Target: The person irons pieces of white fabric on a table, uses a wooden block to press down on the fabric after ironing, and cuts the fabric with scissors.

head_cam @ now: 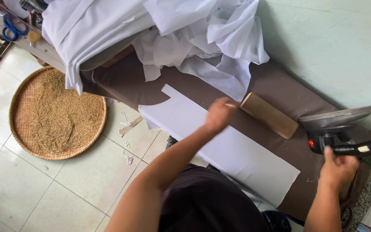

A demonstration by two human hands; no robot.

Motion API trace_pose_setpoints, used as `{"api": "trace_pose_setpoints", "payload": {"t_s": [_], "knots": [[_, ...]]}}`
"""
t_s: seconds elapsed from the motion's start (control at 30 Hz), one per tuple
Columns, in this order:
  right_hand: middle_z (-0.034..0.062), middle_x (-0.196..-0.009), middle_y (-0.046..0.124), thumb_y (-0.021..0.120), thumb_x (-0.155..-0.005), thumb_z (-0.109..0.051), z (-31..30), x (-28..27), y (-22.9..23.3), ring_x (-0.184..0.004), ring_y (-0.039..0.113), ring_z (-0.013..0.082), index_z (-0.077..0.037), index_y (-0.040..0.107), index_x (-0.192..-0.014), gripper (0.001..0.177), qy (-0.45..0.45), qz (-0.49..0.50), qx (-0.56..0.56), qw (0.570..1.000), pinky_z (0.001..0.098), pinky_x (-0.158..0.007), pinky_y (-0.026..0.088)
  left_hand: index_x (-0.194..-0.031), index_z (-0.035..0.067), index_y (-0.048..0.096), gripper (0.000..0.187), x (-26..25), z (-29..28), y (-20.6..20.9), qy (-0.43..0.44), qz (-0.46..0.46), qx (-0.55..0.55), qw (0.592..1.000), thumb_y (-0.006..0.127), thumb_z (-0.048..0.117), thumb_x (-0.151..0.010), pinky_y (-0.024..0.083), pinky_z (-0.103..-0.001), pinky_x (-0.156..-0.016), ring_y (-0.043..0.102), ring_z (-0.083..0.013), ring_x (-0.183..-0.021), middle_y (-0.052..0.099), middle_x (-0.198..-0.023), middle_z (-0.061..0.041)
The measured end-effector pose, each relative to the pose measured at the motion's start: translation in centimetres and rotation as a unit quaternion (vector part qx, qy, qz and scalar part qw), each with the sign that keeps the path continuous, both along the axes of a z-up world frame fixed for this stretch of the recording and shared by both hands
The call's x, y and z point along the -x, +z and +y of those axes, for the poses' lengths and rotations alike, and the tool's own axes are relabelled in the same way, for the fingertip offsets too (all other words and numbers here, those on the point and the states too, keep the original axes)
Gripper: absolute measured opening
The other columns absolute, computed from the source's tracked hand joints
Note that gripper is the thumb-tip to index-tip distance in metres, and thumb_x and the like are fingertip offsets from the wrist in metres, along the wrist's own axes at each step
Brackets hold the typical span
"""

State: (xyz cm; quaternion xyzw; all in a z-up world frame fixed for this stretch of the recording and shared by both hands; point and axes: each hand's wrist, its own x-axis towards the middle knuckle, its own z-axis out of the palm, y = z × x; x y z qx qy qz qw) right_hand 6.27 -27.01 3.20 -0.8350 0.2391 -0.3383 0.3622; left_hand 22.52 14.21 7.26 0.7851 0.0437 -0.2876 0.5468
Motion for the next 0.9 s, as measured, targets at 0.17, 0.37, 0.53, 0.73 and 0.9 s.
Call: {"api": "trace_pose_setpoints", "payload": {"t_s": [0.17, 0.37, 0.53, 0.73, 0.9], "knots": [[0.0096, -0.118, 0.076, 0.075, -0.105, -0.025, 10.4, 1.3, 4.9, -0.106, 0.071, 0.0280, -0.009, 0.077, -0.129, 0.029, 0.082, 0.279, 0.132, 0.948, 0.0416, -0.093, 0.052, -0.155, 0.030, 0.048, 0.066, -3.8, 8.6, -6.7, 0.068, -0.122, -0.081, 0.987, 0.064, 0.032, -0.091, 0.045, -0.038, -0.106, 0.056, -0.0308, -0.125, 0.057, -0.126, -0.018], [0.0257, -0.164, 0.041, 0.059, -0.104, -0.036, 18.1, -10.3, 4.4, -0.151, 0.036, 0.0469, -0.001, 0.047, -0.159, 0.066, 0.286, 0.328, 0.336, 0.835, 0.0579, -0.120, 0.036, -0.157, 0.008, 0.043, 0.084, -5.3, 6.6, -4.0, 0.306, 0.047, 0.287, 0.906, 0.082, 0.028, -0.085, 0.045, -0.053, -0.111, 0.047, -0.0432, -0.142, 0.036, -0.160, -0.031], [0.0292, -0.167, 0.025, 0.056, -0.106, -0.023, 18.6, -14.5, 4.2, -0.153, 0.021, 0.0504, 0.001, 0.030, -0.164, 0.068, 0.239, 0.417, 0.231, 0.846, 0.0631, -0.123, 0.022, -0.136, -0.006, 0.058, 0.057, -3.6, 7.1, -3.8, 0.416, 0.035, 0.387, 0.822, 0.082, 0.008, -0.086, 0.057, -0.045, -0.091, 0.064, -0.0335, -0.106, 0.059, -0.119, -0.026], [0.0283, -0.160, 0.028, 0.059, -0.107, -0.041, 26.3, -10.5, 5.7, -0.148, 0.032, 0.0486, -0.004, 0.033, -0.159, 0.069, 0.249, 0.261, -0.035, 0.932, 0.0594, -0.119, 0.033, -0.114, -0.011, 0.069, 0.028, 0.0, 6.6, -4.0, 0.429, 0.024, 0.393, 0.813, 0.073, 0.000, -0.088, 0.067, -0.040, -0.072, 0.073, -0.0271, -0.077, 0.070, -0.091, -0.019], [0.0267, -0.171, -0.007, 0.054, -0.077, -0.092, 31.9, -6.6, 9.2, -0.158, 0.002, 0.0476, -0.014, -0.009, -0.165, 0.133, 0.160, 0.207, -0.686, 0.679, 0.0629, -0.125, 0.017, -0.109, -0.006, 0.070, 0.024, 7.1, 3.5, 1.2, 0.315, 0.065, 0.489, 0.811, 0.075, -0.002, -0.086, 0.065, -0.045, -0.078, 0.075, -0.0306, -0.082, 0.072, -0.092, -0.017]]}}
